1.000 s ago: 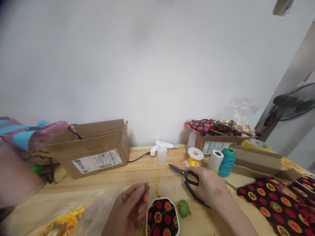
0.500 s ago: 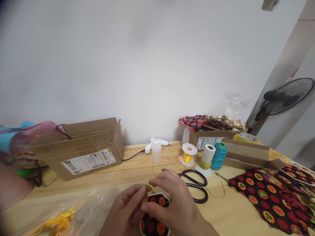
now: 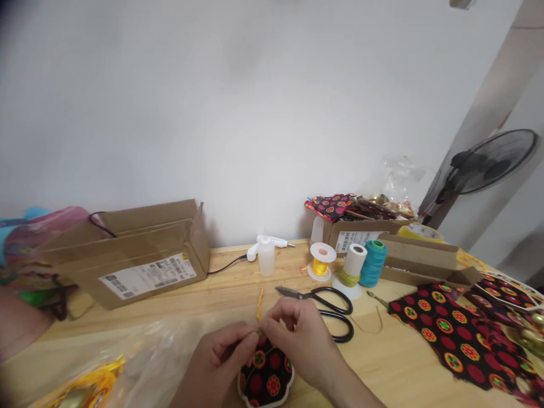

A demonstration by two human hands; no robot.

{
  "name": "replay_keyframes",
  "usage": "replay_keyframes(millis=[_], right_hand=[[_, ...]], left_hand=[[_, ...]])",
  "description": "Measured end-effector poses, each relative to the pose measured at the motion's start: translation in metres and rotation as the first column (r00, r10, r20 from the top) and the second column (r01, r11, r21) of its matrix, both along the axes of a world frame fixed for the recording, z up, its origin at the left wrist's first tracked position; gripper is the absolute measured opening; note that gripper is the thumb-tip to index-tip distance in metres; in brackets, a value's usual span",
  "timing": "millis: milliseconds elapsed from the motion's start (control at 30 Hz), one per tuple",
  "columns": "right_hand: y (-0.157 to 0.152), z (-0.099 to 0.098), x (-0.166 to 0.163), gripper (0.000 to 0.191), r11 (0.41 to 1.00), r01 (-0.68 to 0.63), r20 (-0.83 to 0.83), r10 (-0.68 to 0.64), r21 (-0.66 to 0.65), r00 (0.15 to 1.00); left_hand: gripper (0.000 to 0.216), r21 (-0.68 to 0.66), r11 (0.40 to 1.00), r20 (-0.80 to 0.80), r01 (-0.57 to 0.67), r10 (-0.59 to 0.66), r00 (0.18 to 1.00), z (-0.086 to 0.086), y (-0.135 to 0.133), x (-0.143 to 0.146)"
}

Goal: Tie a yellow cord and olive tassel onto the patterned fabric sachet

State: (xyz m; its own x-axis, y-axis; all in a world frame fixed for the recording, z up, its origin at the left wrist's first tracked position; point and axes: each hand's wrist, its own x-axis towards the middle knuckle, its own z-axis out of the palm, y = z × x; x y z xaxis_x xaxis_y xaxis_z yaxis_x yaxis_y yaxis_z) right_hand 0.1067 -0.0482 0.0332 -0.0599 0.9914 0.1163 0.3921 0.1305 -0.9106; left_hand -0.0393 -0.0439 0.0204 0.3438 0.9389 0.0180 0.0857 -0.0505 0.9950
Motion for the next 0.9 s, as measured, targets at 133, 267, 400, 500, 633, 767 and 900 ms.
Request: replay_keyframes(millis=[133, 267, 400, 500, 633, 767, 900], right_hand=[[-0.001, 0.005, -0.002, 0.018, 0.996, 0.034, 0.075, -0.040, 0.081, 0.996], [-0.001, 0.005, -0.003, 0.017, 0.994, 0.033, 0.068, -0.040, 0.100, 0.997], [-0.001, 0.001, -0.004, 0.018, 0.999, 0.043, -0.066, -0.044, -0.015, 0.997], [0.001, -0.003, -0.004, 0.023, 0.991, -0.031, -0.304, -0.009, -0.129, 0.953], [0.001, -0.003, -0.002, 0.027, 0.976, -0.102, -0.467, 0.001, -0.192, 0.884], [0.000, 0.008, 0.001, 0.025, 0.994, -0.015, -0.427, -0.034, -0.111, 0.904], [-0.003, 0.036, 0.021, 0.022, 0.996, 0.083, -0.365, -0.069, 0.022, 0.928]], left_hand=[[0.024, -0.018, 1.000, -0.004, 0.019, -0.019, 1.000, 0.000, 0.001, 0.001], [0.023, -0.067, 0.997, -0.002, 0.033, -0.033, 0.999, 0.000, 0.001, 0.002], [0.021, 0.019, 0.999, -0.017, -0.029, 0.030, 0.999, 0.000, 0.001, 0.002], [0.022, -0.004, 0.998, 0.032, -0.062, 0.062, 0.998, 0.001, 0.001, 0.002], [0.036, -0.189, 0.981, 0.131, 0.035, -0.010, 0.991, 0.001, 0.001, 0.001], [0.029, -0.256, 0.961, 0.279, 0.108, -0.033, 0.960, -0.001, 0.003, 0.000], [0.034, -0.250, 0.968, 0.293, -0.018, 0.093, 0.952, 0.000, 0.003, -0.002]])
